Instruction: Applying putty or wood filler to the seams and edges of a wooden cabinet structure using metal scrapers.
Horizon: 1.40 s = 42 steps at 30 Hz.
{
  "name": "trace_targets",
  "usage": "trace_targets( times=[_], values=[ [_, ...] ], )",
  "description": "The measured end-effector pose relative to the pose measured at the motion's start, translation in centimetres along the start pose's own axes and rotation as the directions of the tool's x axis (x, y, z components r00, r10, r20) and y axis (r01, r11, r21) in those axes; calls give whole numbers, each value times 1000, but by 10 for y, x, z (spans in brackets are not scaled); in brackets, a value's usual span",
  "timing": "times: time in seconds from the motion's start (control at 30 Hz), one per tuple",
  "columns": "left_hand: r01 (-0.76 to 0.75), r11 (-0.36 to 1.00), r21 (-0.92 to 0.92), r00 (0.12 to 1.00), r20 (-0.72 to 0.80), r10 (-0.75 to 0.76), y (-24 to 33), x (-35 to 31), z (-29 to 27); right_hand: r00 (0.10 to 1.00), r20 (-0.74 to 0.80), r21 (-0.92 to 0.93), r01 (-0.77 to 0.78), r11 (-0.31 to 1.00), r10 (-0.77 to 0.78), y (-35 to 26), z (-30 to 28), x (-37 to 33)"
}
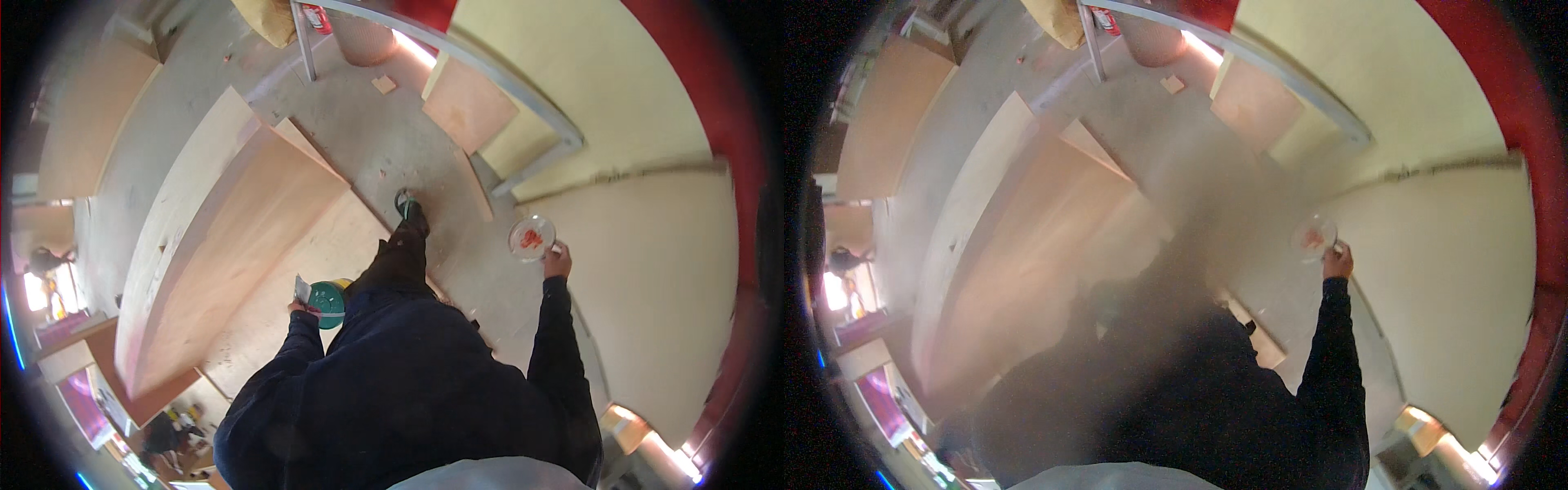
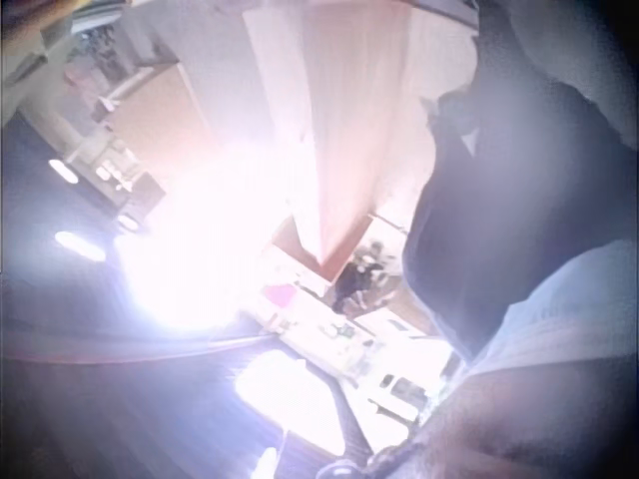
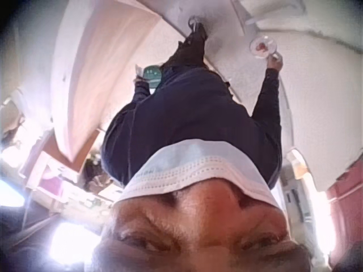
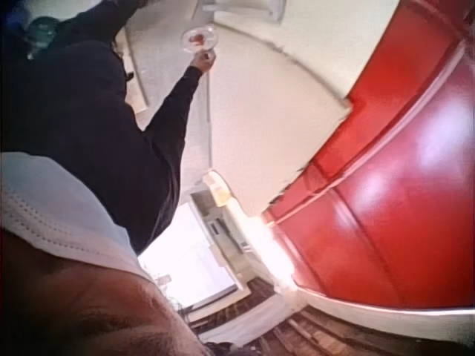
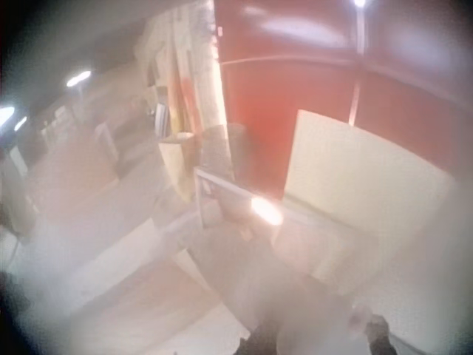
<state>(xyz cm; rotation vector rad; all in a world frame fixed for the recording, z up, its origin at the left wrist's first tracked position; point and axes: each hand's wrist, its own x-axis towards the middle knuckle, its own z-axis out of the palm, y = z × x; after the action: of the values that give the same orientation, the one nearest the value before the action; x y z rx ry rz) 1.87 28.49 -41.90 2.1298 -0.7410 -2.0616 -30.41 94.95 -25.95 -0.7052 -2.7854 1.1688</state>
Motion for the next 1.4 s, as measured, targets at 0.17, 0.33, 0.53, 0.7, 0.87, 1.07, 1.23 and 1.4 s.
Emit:
trace_targets(
  times=[0.17,0.33,0.53,0.7,0.87,1.07,1.23,1.4],
  values=[
    [-115,990,-86,991,-80,108,-40,37,112,972,210,129,-133,983,104,-95,43,76],
    [-78,974,-214,997,-4,79,-30,43,201,901,418,-32,141,990,-115,-198,101,173],
    [-15,988,-152,995,-105,-1,-24,46,302,778,514,122,350,929,-360,-331,186,244],
    [-99,992,76,977,-179,111,-23,65,363,615,641,201,444,873,-460,-416,273,277],
    [-157,983,-98,961,-245,129,-42,78,392,271,689,268,767,584,-672,-459,414,297],
    [-153,943,-296,936,-349,42,-81,65,422,356,856,334,174,926,-376,-492,551,268],
    [-94,897,-431,944,-325,-57,-104,52,419,473,874,186,-126,975,-105,-480,616,229],
    [11,943,-333,951,-289,-113,-148,83,429,465,883,124,-361,924,63,-422,665,201]
  ],
)
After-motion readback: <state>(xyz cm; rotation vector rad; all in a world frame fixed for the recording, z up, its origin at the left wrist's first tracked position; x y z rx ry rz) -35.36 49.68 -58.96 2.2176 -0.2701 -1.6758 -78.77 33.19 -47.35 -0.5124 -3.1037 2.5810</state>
